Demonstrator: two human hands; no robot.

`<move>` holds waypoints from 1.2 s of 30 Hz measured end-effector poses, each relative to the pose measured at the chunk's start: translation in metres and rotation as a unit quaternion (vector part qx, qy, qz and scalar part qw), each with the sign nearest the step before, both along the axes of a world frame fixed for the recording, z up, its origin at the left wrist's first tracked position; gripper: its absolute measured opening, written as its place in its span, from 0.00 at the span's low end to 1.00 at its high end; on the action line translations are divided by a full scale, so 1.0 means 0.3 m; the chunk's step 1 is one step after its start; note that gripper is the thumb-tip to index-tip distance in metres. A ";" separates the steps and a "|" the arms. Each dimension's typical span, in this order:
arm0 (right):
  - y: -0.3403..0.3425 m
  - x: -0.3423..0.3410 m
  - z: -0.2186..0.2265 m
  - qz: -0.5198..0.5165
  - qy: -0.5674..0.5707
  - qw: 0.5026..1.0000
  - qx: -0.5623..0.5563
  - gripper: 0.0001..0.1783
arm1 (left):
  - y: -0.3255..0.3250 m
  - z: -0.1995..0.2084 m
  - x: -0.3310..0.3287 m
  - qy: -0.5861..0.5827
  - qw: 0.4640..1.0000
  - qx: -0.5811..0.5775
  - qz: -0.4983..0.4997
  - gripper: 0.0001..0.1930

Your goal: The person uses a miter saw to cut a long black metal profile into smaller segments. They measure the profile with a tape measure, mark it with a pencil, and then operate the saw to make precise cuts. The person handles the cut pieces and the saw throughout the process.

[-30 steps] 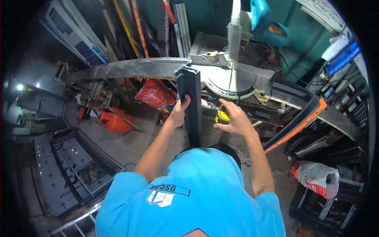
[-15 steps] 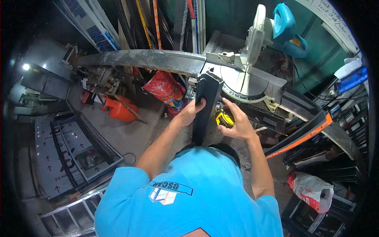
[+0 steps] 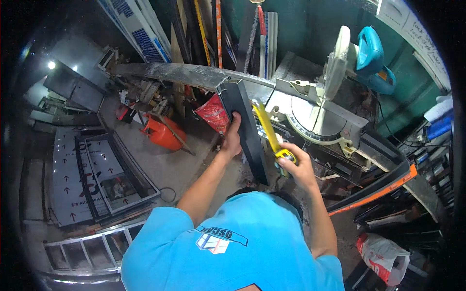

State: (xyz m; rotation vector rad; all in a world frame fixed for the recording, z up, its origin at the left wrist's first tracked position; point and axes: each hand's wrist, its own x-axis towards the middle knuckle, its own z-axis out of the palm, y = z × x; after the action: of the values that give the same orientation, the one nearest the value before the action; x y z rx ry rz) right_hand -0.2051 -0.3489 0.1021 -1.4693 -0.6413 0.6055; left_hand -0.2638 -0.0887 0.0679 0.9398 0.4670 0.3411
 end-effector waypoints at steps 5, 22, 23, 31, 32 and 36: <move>0.112 0.028 0.087 0.004 0.073 0.995 0.060 0.29 | -0.081 0.010 0.035 -0.042 0.999 0.002 -0.029 0.36; -0.252 0.197 -0.137 0.116 -0.084 0.976 -0.164 0.33 | 0.440 0.179 -0.042 -0.104 0.971 0.023 0.214 0.39; -0.276 0.199 -0.139 0.115 -0.067 0.975 -0.179 0.33 | 0.469 0.199 -0.064 -0.102 0.968 0.037 0.225 0.38; -0.288 0.220 -0.182 0.127 -0.066 0.974 -0.174 0.32 | 0.587 0.114 -0.191 -0.060 0.961 0.028 0.269 0.42; -0.286 0.227 -0.184 0.127 -0.075 0.973 -0.177 0.31 | 0.572 0.116 -0.185 -0.052 0.961 0.029 0.271 0.42; -0.293 0.238 -0.177 0.130 -0.061 0.971 -0.189 0.31 | 0.543 0.106 -0.181 -0.035 0.958 0.030 0.282 0.43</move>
State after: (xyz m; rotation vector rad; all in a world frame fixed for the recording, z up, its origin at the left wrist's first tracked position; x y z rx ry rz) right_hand -0.1337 -0.4369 0.0491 -1.8012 -0.8573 0.8820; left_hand -0.3181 0.0742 0.0997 0.8359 0.6602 0.9085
